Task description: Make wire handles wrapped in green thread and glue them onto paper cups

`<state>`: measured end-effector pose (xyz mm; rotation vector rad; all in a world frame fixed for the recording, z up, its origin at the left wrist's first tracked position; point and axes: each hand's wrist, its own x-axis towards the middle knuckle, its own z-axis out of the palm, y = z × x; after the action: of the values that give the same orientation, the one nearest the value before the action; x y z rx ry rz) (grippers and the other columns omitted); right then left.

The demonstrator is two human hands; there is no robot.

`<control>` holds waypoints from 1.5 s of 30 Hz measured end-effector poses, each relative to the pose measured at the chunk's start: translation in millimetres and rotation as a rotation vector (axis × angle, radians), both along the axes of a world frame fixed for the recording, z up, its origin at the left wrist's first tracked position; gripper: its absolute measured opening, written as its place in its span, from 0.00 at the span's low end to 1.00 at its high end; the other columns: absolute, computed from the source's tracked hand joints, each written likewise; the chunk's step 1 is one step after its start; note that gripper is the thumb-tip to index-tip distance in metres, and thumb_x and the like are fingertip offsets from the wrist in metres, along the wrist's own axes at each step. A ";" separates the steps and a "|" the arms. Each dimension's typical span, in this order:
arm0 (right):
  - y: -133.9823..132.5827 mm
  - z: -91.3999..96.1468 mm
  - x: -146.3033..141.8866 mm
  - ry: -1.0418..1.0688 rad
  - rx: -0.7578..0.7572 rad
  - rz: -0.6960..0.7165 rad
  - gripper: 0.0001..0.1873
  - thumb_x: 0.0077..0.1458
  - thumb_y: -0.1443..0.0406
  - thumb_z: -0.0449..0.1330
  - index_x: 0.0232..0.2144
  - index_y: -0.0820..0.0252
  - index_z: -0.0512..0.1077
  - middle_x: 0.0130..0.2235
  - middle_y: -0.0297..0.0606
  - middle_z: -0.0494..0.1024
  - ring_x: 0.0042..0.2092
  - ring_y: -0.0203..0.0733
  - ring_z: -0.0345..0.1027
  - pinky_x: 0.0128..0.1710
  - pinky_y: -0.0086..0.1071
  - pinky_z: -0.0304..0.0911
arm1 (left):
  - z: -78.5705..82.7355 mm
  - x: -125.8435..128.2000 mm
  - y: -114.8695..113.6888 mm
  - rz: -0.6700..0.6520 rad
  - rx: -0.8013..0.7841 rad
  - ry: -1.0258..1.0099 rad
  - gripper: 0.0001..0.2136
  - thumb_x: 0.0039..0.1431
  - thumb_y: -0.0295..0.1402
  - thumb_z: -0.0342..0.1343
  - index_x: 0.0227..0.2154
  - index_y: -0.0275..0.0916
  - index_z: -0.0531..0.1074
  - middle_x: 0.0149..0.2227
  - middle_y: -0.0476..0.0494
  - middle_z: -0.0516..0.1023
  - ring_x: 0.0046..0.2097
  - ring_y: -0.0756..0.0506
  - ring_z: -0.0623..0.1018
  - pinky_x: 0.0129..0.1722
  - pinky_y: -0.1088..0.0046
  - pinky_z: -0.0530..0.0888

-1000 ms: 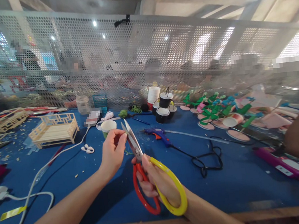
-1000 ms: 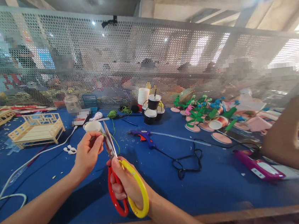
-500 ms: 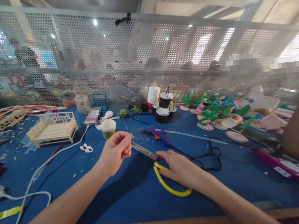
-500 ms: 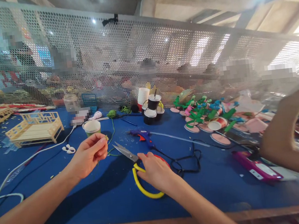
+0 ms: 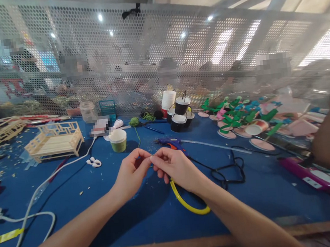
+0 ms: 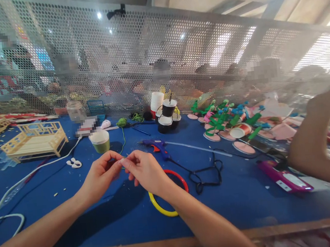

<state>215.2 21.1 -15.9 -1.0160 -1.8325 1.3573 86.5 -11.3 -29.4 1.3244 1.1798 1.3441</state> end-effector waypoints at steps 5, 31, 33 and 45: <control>-0.6 -2.3 1.4 0.034 -0.043 -0.021 0.10 0.49 0.62 0.53 0.21 0.62 0.61 0.17 0.27 0.64 0.16 0.26 0.56 0.13 0.20 0.54 | -2.7 -0.6 0.6 0.048 0.064 0.151 0.05 0.50 0.32 0.51 0.25 0.35 0.65 0.21 0.53 0.65 0.22 0.55 0.62 0.20 0.80 0.58; 1.5 -16.3 -0.7 0.111 0.123 -0.063 0.08 0.48 0.62 0.52 0.21 0.60 0.62 0.19 0.30 0.65 0.23 0.32 0.62 0.22 0.26 0.60 | -0.3 2.1 1.6 0.078 -0.115 -0.100 0.07 0.45 0.33 0.55 0.25 0.34 0.67 0.16 0.55 0.63 0.19 0.56 0.59 0.18 0.80 0.56; 2.4 -17.3 -1.1 0.120 0.102 -0.050 0.07 0.47 0.62 0.52 0.22 0.60 0.62 0.20 0.30 0.66 0.23 0.32 0.63 0.22 0.26 0.60 | -0.7 0.6 2.9 0.077 -0.117 -0.116 0.06 0.45 0.32 0.55 0.25 0.34 0.67 0.17 0.55 0.64 0.18 0.56 0.60 0.18 0.80 0.57; 53.1 -2.3 36.3 -0.286 0.345 -0.387 0.12 0.51 0.60 0.49 0.31 0.63 0.65 0.29 0.40 0.73 0.30 0.37 0.68 0.30 0.29 0.61 | -1.7 -6.8 8.3 0.138 -0.078 -0.092 0.05 0.45 0.30 0.54 0.27 0.34 0.67 0.15 0.55 0.62 0.18 0.56 0.62 0.19 0.79 0.60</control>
<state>251.5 74.2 -18.2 -1.3373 -1.8600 0.6673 79.7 -3.0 -31.1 1.1308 1.2662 1.4269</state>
